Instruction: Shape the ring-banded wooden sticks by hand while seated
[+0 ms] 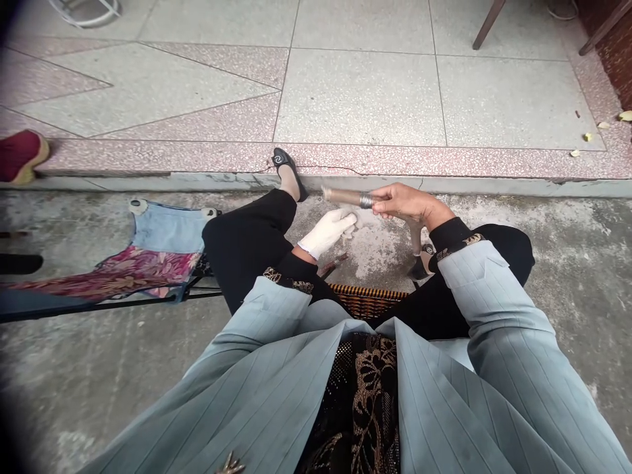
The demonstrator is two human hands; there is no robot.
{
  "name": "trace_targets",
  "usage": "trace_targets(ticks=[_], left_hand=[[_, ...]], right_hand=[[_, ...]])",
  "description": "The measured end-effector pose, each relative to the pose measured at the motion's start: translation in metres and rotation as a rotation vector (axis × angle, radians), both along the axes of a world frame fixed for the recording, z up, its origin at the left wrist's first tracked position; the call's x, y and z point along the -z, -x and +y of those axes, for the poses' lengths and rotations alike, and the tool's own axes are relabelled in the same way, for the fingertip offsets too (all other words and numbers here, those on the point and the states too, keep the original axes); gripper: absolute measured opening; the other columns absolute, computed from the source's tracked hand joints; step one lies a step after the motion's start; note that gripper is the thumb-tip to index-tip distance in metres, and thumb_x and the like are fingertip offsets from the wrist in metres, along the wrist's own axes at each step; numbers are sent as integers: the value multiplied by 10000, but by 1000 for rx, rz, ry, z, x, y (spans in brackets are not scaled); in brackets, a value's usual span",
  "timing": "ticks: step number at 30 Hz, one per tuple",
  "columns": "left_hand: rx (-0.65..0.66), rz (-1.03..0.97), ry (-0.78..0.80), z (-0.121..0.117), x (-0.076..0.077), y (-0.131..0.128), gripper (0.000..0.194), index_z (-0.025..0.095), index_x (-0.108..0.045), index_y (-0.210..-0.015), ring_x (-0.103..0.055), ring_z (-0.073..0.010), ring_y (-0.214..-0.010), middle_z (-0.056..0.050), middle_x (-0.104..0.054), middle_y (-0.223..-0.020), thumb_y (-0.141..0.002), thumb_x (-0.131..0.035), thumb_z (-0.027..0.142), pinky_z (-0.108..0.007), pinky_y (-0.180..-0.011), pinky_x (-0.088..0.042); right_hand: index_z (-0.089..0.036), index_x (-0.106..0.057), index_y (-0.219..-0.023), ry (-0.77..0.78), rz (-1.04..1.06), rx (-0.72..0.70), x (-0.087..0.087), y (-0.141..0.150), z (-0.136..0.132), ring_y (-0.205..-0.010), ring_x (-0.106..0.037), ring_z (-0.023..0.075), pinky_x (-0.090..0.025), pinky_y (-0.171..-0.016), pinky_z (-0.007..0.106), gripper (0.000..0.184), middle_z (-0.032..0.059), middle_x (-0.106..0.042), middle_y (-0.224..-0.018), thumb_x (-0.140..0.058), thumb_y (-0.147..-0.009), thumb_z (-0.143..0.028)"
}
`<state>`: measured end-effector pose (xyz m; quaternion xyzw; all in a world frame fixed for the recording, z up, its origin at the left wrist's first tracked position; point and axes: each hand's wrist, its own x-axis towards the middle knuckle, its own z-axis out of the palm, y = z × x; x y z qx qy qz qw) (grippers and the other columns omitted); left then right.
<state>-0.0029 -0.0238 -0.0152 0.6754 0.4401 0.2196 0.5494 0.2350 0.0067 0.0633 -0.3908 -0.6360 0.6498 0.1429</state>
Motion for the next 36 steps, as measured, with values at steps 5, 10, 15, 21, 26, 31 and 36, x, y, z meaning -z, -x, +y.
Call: trace_targets(ticks=[5, 10, 15, 21, 26, 31, 36], left_hand=[[198, 211, -241, -6, -10, -4, 349, 156, -661, -884, -567, -152, -724, -21, -642, -787, -949, -420, 400, -264, -707, -437], [310, 487, -437, -9, -19, -3, 369, 168, -692, -1042, -628, -205, -889, -70, -704, -946, -980, -388, 369, -287, -800, -442], [365, 426, -429, -6, -30, 5, 351, 170, -707, -937, -629, -195, -830, -53, -702, -889, -960, -411, 357, -292, -786, -450], [242, 62, -168, 4, -17, 8, 373, 140, -700, -996, -628, -189, -877, -46, -716, -950, -916, -468, 420, -310, -831, -479], [-1, 74, -21, -3, 0, 3, 447, 99, -676, -1056, -640, -229, -900, -125, -721, -1019, -888, -533, 487, -361, -821, -508], [36, 122, -155, -6, -11, -2, 413, 132, -693, -1026, -641, -236, -997, -81, -723, -1039, -920, -485, 473, -345, -919, -489], [138, 202, -296, -5, -13, -6, 400, 135, -693, -997, -633, -212, -948, -73, -711, -1003, -960, -410, 415, -330, -893, -470]], right_hand=[[-153, -659, -1111, -160, -261, 163, 6, 10, 4, -689, -537, 145, -469, -671, 314, 306, 40, -629, -837, -630, -879, -350], [-131, -692, -1092, -313, -816, -5, 14, 18, 6, -801, -585, 214, -420, -670, 332, 299, 127, -674, -986, -611, -884, -329], [-145, -737, -993, -201, -799, -493, 14, 21, 1, -726, -568, 181, -379, -632, 311, 232, 99, -693, -907, -659, -842, -304], [-124, -727, -1109, 43, -193, -574, -3, 9, 2, -664, -541, 124, -396, -639, 265, 474, 16, -657, -771, -734, -779, -463], [-100, -719, -1040, -17, 11, -259, -13, 1, 2, -668, -534, 121, -423, -631, 272, 427, 28, -635, -780, -753, -776, -434], [-123, -708, -989, -19, -39, -71, -9, 2, 0, -652, -533, 119, -446, -623, 277, 318, 10, -616, -760, -740, -773, -353], [-124, -688, -948, -106, -249, 98, -1, 6, 3, -647, -526, 133, -448, -627, 294, 216, 30, -603, -748, -656, -833, -305]])
